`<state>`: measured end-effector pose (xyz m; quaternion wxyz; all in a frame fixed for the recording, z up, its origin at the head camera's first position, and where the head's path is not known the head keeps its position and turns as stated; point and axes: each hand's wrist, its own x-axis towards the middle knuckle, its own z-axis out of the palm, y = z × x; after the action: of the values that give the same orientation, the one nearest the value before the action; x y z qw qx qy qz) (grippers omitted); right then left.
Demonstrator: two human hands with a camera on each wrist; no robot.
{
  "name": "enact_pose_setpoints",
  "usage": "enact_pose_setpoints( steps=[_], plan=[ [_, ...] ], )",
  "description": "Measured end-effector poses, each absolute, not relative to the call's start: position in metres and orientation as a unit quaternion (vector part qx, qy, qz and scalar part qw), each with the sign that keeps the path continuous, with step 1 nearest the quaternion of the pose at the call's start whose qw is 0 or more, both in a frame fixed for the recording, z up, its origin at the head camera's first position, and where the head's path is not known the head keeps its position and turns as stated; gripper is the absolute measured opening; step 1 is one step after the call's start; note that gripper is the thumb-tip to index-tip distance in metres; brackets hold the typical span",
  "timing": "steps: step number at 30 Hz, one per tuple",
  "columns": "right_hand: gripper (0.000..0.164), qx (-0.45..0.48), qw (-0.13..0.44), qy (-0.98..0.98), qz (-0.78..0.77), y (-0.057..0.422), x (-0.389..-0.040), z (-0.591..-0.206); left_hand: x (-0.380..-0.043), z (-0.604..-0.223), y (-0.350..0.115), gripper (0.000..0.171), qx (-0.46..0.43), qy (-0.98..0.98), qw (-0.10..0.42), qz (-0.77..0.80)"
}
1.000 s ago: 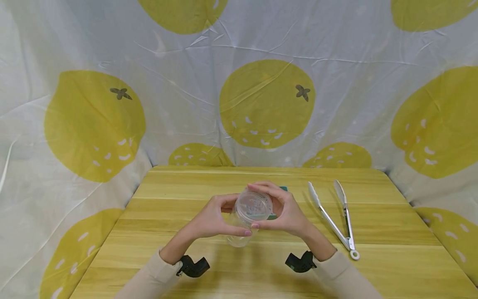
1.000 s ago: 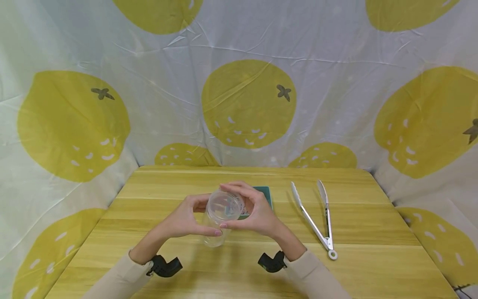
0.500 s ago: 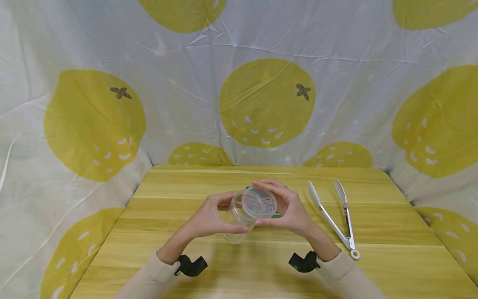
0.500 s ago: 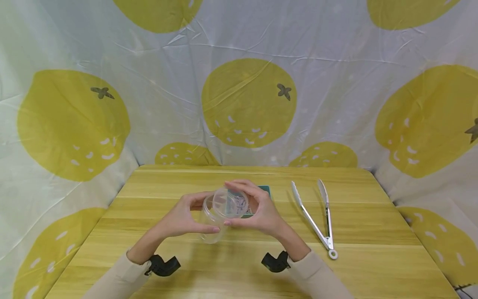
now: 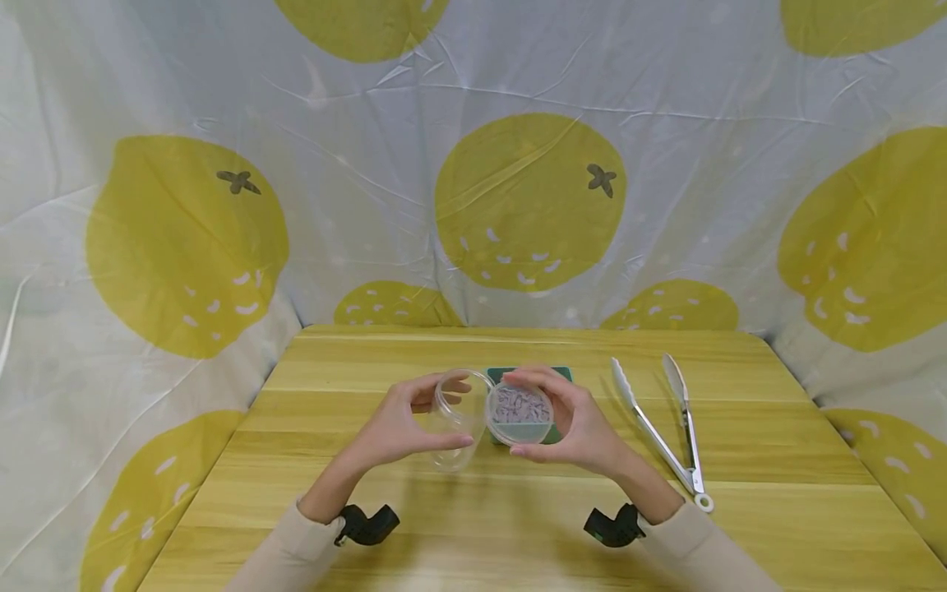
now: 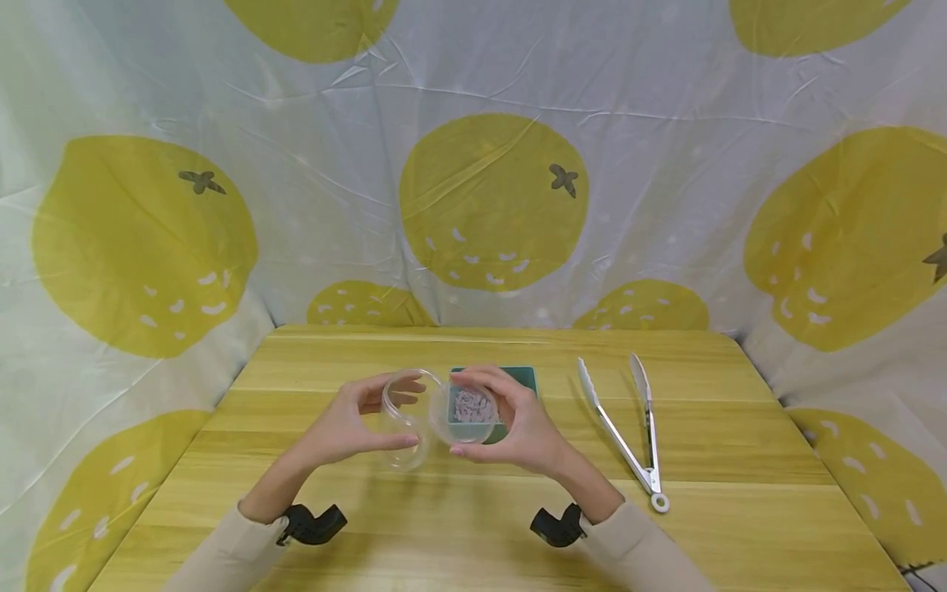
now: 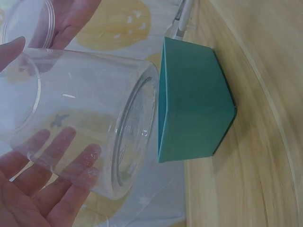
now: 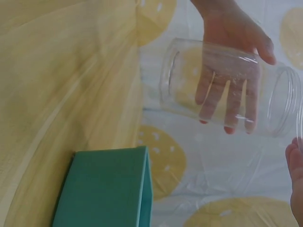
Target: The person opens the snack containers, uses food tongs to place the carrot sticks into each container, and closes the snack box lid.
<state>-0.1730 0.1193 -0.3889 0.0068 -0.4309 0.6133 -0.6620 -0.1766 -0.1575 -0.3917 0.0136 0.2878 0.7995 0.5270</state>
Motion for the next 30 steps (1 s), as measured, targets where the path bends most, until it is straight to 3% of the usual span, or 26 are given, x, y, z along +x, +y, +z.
enact_pose_setpoints(
  steps=[17, 30],
  plan=[
    [0.075, -0.456, 0.045, 0.619, -0.637, 0.120, -0.172, -0.412, -0.197, -0.409, -0.174, 0.070, 0.262, 0.781, -0.002, 0.567],
    [0.074, -0.441, 0.124, 0.652, -0.604, 0.112, -0.172, -0.442, -0.208, -0.423, -0.178, 0.066, 0.255, 0.758, 0.012, 0.600]
  ],
)
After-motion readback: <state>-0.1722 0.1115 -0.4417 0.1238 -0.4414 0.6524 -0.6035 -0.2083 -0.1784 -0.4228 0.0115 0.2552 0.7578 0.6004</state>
